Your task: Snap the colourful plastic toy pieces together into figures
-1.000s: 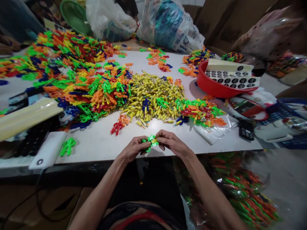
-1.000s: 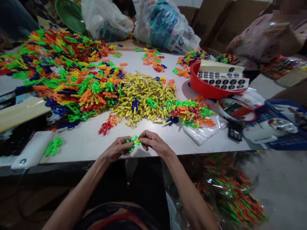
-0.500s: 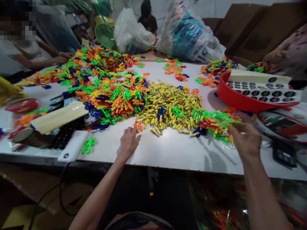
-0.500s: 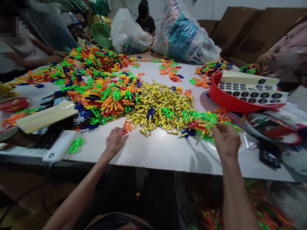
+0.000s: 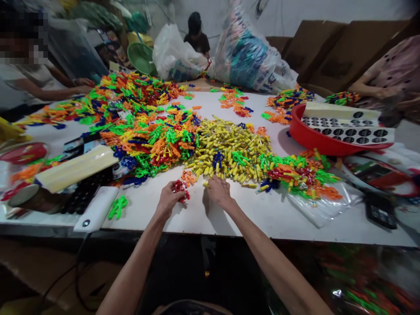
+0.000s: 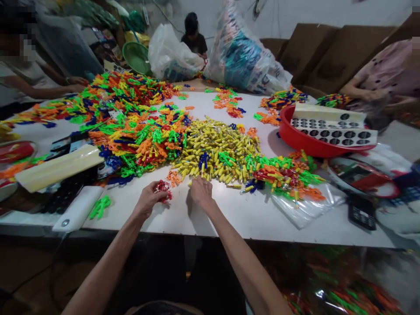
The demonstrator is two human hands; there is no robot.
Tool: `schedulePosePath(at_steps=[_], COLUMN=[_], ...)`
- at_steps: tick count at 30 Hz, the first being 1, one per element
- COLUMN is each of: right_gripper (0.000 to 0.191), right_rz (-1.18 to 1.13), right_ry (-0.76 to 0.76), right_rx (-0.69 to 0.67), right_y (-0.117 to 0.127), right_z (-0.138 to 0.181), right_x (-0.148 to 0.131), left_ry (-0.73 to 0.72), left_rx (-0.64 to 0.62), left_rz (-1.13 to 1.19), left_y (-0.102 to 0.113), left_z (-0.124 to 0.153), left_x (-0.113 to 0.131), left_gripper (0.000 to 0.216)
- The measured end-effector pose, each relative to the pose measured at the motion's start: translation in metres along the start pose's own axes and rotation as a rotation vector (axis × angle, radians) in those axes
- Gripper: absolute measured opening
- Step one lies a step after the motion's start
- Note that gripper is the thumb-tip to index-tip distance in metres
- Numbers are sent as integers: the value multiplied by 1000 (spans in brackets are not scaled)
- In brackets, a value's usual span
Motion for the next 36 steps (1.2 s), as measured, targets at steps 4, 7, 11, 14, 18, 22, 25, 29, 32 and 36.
schedulePosePath(at_steps=[4,7,11,14,18,22,25,29,32,36], right_gripper=[12,24,31,32,30,29,29,31,31,27], right_rz=[-545,-1027,-1326,-1424,-1496,-1542,-1538,-1583,-1602,-1617], right_ry=[12,-35,-122,-169,-182,-190,-203,-213,-236,-219], right_rx=[-133,-376,-432,-445,-477,-501,-458,-433,-415,-403], right_y=[1,-5,-6,-4,-4,-5,-2,-1,-5,-8], right_z=[14,32,50,55,57,59,61,64,65,66], right_x=[11,14,15,15,18,26,31,33,34,35], left_ry=[214,282,284,270,278,278,273,296,330,347], left_rx=[-42,-24,-17,6,-16,-49,-56,-43,-25,-23], left_rz=[610,772,808,809,835,869,877,892,914,909], left_y=[-17,-29,-42,-48,-55,-60,-63,-68,-72,-75], left_z=[14,20,27,31,33,35,37,39,40,43], left_x=[-3,-2,3,6,8,9,10,10,7,5], left_gripper=[28,22,18,20,21,19,19,18,15,14])
Point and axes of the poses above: each hand's wrist, its own z-axis away from the middle knuckle, its own y-axis out of the back of the hand, x = y × z, the point moved 3 cm from there along -z, towards the middle knuckle, and after that the axes turned 10 degrees about -y, right-handed, at the moved point
